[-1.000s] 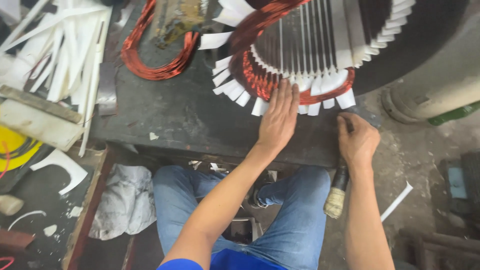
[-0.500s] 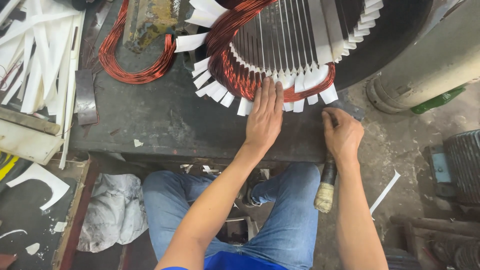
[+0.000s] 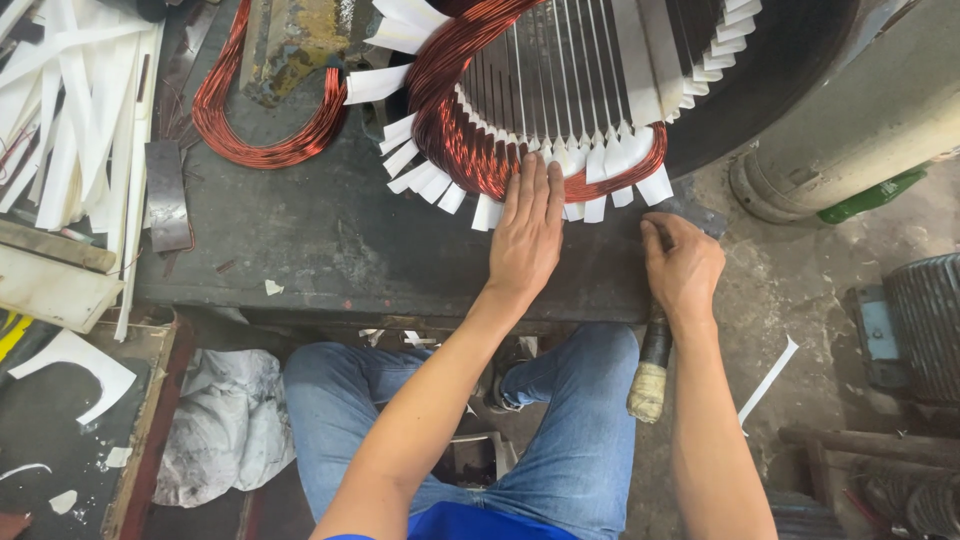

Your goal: Manually winding copper coils into a motor stator and inserting insulation strips using a hammer.

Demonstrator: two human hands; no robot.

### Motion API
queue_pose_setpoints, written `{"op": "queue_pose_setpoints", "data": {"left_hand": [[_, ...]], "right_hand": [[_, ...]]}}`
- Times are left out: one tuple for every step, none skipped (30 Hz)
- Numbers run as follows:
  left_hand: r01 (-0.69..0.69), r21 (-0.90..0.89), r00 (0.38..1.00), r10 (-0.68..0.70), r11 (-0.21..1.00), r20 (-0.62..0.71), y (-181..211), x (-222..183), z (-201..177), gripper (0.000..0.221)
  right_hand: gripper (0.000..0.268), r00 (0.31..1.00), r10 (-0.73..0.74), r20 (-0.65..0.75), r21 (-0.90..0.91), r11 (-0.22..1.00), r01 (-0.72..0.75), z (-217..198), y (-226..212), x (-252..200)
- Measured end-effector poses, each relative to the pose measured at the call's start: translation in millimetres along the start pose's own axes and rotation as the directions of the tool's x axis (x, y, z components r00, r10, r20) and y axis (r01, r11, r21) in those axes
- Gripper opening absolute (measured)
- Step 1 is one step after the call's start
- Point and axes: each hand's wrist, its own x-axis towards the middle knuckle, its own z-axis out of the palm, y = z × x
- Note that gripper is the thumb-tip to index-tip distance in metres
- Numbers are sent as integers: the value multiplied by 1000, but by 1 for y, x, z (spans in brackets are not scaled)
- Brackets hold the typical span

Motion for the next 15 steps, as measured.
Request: {"op": "queue_pose_setpoints", "data": {"left_hand": [[-1, -1, 1000, 1, 1000, 0, 0, 0, 0, 56], [-1, -5, 1000, 1, 1000, 5, 0, 0, 1, 57], [-2, -9, 1000, 2, 1000, 10, 0, -1, 1, 58], [-2, -10, 1000, 3, 1000, 10, 0, -1, 1, 58], [-1, -7, 1000, 1, 1000, 13, 0, 0, 1, 58], [0, -4, 1000, 0, 1000, 15, 0, 0, 1, 58], [0, -5, 1000, 0, 1000, 15, -1, 0, 0, 58], [-1, -4, 1000, 1, 1000, 16, -1, 0, 0, 59], [-2, -4, 1000, 2, 1000, 17, -1, 0, -1, 59], [-2, -5, 1000, 2, 1000, 17, 0, 0, 0, 59], [-1, -4, 1000, 1, 1000, 15, 0, 0, 1, 58], [0, -2, 1000, 0, 1000, 13, 0, -1, 2, 58], [1, -3, 1000, -1, 1000, 13, 0, 0, 1, 58], [0, -2, 1000, 0, 1000, 9, 0, 0, 1, 57], [-1, -1, 1000, 1, 1000, 4, -1, 0, 1, 56]], "right_hand": [[11, 1000, 1, 0, -1, 1000, -1, 0, 0, 0], [12, 1000, -1, 3, 4, 1000, 1, -1, 0, 0], [12, 1000, -3, 6, 8, 1000, 3, -1, 0, 1], [12, 1000, -2, 6, 8, 1000, 2, -2, -2, 1], [12, 1000, -1, 7, 9, 1000, 1, -3, -3, 1], [12, 1000, 0, 9, 9, 1000, 0, -4, -5, 1], [12, 1000, 1, 9, 8, 1000, -1, -4, -6, 1], [12, 1000, -4, 11, 3, 1000, 4, -4, -6, 2], [12, 1000, -9, 13, -3, 1000, 9, -5, -6, 2], [12, 1000, -8, 13, -4, 1000, 8, -5, -7, 2], [12, 1000, -3, 14, -4, 1000, 3, -5, -8, 2], [12, 1000, 2, 15, -4, 1000, -2, -5, -8, 2], [12, 1000, 2, 15, -4, 1000, -2, -5, -8, 2], [12, 1000, -2, 13, 0, 1000, 2, -4, -7, 2], [12, 1000, -6, 12, 5, 1000, 6, -3, -6, 2]]}}
